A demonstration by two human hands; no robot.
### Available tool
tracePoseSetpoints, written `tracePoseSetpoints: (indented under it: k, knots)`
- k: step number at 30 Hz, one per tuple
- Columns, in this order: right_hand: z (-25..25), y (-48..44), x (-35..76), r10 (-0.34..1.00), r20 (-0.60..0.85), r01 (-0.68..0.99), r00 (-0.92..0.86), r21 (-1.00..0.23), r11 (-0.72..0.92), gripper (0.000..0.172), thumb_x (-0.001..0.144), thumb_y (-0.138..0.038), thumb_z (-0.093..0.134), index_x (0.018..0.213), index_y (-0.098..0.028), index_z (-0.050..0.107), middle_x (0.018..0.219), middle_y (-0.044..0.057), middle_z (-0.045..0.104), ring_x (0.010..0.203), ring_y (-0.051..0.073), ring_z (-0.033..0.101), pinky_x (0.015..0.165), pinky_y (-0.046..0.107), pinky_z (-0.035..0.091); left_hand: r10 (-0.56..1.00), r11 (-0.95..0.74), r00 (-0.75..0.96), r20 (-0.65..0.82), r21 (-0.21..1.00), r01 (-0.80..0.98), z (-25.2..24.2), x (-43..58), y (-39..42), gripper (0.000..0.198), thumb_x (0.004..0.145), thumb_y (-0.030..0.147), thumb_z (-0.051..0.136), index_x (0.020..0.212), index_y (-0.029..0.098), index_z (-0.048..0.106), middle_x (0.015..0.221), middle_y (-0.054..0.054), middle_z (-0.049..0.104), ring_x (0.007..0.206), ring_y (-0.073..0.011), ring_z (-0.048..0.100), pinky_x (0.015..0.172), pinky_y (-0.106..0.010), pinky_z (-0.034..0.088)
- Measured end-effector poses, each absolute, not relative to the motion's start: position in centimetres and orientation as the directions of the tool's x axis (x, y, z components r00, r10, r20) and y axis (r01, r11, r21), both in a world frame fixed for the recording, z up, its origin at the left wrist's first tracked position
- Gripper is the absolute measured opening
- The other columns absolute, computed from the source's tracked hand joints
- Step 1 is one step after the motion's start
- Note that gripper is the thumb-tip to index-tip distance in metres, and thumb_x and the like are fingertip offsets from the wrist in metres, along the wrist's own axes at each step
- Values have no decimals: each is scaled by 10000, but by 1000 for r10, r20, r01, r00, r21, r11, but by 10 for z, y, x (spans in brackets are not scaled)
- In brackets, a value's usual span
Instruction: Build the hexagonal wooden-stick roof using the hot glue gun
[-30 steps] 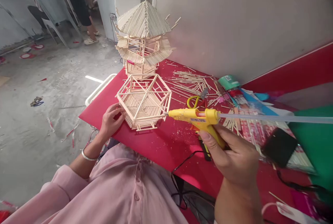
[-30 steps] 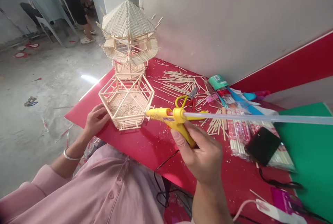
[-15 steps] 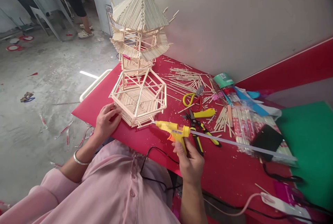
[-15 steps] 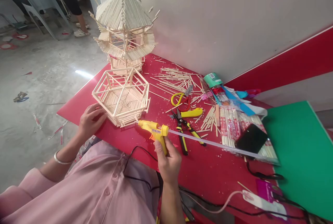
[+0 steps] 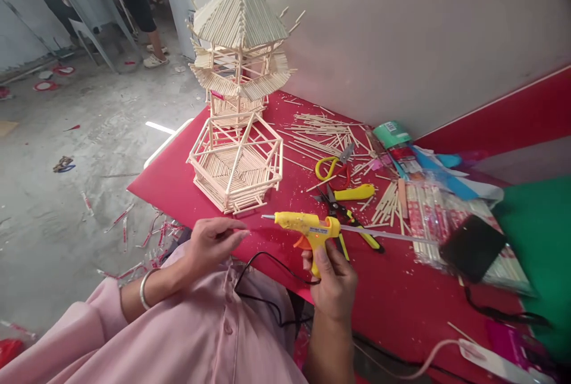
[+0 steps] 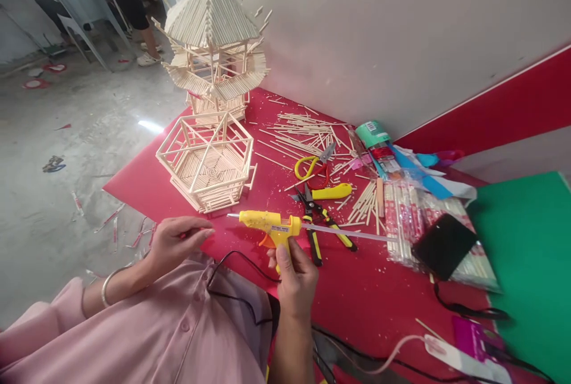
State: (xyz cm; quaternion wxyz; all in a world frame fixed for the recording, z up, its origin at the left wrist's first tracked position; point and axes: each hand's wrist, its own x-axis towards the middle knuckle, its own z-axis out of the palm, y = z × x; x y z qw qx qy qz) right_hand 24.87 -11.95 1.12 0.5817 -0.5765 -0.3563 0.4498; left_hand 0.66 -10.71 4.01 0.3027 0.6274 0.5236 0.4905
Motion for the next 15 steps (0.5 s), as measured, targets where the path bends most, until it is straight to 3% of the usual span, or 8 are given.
tracePoseSetpoints:
  k: [3,5,9,15]
  knots:
    - [9,-126,249,943,-106,-126,315,-990,-69,471,733,-598,806,861,-146,772,611,45,657,469,103,530,438,218,447,998,55,-34,-52,994,95,44,23,-103,277,812,413,771,857,143,810,534,12,577,463,-70,409,447,-197,333]
    - [6,-131,250,941,-104,-124,322,-990,-67,466,739,-595,803,867,-148,772,614,45,662,475,107,543,434,214,447,984,174,-27,-175,984,-32,48,28,-100,348,743,455,815,868,130,808,540,12,566,473,-66,386,452,-199,321]
    - [1,-134,251,926,-126,-167,356,-983,-70,476,710,-590,828,901,-158,774,605,34,664,470,106,546,444,216,463,962,266,-27,-272,954,-136,57,34,-96,395,649,473,872,808,121,791,493,39,491,467,-50,324,444,-195,264]
    - [-2,-134,252,936,-128,-171,328,-983,-75,463,712,-592,823,861,-157,765,587,31,652,467,106,538,420,200,425,956,280,-55,-288,952,-124,60,39,-97,451,628,543,869,743,121,761,468,54,425,457,-49,295,430,-204,218]
